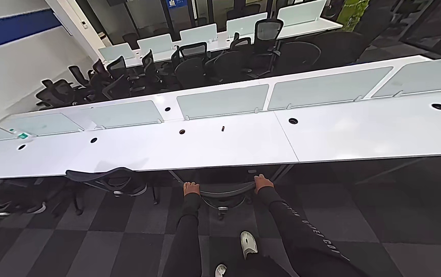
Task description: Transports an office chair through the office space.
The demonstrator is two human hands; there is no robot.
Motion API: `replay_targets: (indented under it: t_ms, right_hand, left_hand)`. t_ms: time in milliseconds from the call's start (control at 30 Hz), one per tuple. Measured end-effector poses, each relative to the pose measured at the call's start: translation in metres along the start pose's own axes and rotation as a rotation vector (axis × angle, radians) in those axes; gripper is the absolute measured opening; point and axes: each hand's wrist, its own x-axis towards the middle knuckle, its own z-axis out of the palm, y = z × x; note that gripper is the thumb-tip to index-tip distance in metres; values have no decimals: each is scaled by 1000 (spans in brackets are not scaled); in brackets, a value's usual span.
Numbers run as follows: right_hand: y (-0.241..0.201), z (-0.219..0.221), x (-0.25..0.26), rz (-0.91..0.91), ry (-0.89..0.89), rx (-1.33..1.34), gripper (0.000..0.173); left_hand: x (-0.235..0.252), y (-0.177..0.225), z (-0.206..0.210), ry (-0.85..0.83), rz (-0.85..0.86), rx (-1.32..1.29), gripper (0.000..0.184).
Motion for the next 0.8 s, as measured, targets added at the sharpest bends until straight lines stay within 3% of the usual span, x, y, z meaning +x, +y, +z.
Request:
replay_targets:
  t_ms: [167,400,800]
  right_hand:
    - [-5,-21,37,0,-10,-1,68]
    - [-29,-28,53,-3,-35,16,66]
    - [-27,-26,47,4,-41,28,68]
  left_hand:
    - [36,9,-22,7,-8,-12,43]
    - [75,-10,-46,5,1,48,44]
    - [70,-7,-36,47,-49,-46,47]
